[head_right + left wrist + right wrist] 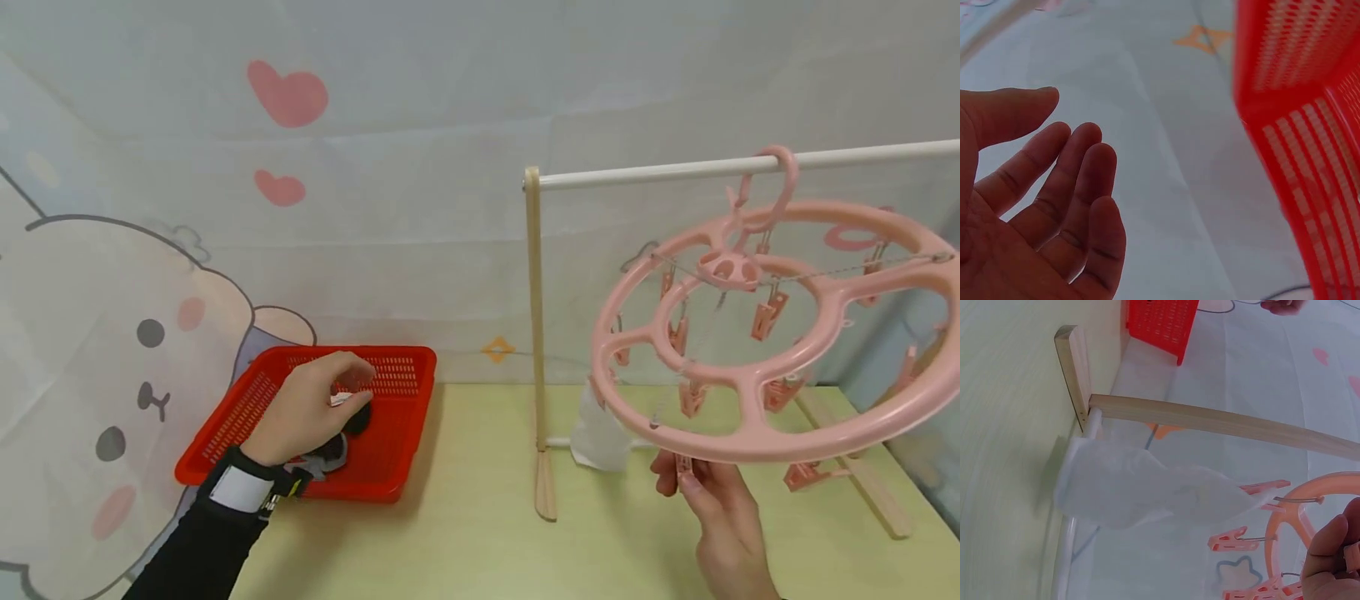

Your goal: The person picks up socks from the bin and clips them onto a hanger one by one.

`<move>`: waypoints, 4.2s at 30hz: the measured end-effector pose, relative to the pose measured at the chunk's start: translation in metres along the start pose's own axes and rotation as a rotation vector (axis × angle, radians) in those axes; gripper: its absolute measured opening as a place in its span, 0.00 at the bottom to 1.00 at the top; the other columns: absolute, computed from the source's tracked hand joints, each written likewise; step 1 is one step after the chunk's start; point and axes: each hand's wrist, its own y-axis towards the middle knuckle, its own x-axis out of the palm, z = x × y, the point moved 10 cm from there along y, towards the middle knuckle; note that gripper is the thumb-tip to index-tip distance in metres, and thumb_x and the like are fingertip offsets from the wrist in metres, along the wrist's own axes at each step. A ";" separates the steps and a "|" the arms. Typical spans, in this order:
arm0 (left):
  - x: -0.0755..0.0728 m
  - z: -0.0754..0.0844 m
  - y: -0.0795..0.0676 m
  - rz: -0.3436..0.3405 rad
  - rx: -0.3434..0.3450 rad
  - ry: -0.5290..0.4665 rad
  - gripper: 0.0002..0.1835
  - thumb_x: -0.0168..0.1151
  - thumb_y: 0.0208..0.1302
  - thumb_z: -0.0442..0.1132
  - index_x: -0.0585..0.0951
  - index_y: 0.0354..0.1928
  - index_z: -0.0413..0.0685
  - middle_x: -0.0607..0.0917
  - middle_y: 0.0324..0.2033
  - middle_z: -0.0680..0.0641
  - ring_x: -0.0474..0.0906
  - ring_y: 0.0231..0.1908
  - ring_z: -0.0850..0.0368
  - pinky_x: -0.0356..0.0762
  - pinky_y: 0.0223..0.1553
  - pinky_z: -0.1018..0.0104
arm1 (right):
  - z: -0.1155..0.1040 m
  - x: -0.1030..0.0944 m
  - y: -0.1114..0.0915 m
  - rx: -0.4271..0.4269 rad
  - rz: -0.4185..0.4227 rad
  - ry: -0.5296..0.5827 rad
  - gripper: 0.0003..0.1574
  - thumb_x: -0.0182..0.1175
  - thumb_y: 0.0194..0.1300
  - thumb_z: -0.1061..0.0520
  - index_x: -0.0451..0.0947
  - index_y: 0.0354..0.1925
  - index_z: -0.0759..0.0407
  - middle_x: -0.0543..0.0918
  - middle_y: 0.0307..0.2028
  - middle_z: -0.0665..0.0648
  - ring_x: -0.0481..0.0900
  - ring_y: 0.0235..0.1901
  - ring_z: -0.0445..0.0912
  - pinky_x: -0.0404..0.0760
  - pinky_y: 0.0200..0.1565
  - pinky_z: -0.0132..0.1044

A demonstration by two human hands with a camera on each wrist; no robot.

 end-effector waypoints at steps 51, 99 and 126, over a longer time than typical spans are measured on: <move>0.132 -0.209 0.008 -0.445 -0.132 0.415 0.16 0.67 0.49 0.27 0.84 0.40 0.50 0.86 0.35 0.45 0.80 0.35 0.48 0.81 0.40 0.48 | -0.002 0.013 0.006 -0.154 -0.023 -0.267 0.21 0.48 0.57 0.82 0.65 0.51 0.83 0.79 0.43 0.66 0.77 0.38 0.50 0.78 0.43 0.29; 0.060 -0.107 0.039 -0.137 0.057 -0.066 0.04 0.63 0.63 0.44 0.79 0.38 0.58 0.80 0.29 0.53 0.70 0.26 0.58 0.73 0.25 0.63 | -0.001 0.015 0.005 -0.171 -0.026 -0.242 0.23 0.49 0.56 0.82 0.65 0.52 0.83 0.79 0.42 0.67 0.77 0.37 0.49 0.76 0.41 0.28; 0.066 -0.115 0.031 -0.138 -0.103 -0.259 0.12 0.67 0.59 0.41 0.80 0.44 0.62 0.84 0.40 0.54 0.78 0.36 0.58 0.83 0.40 0.58 | -0.003 0.015 0.006 -0.181 -0.016 -0.261 0.22 0.51 0.55 0.82 0.66 0.50 0.83 0.79 0.42 0.66 0.75 0.37 0.49 0.75 0.42 0.28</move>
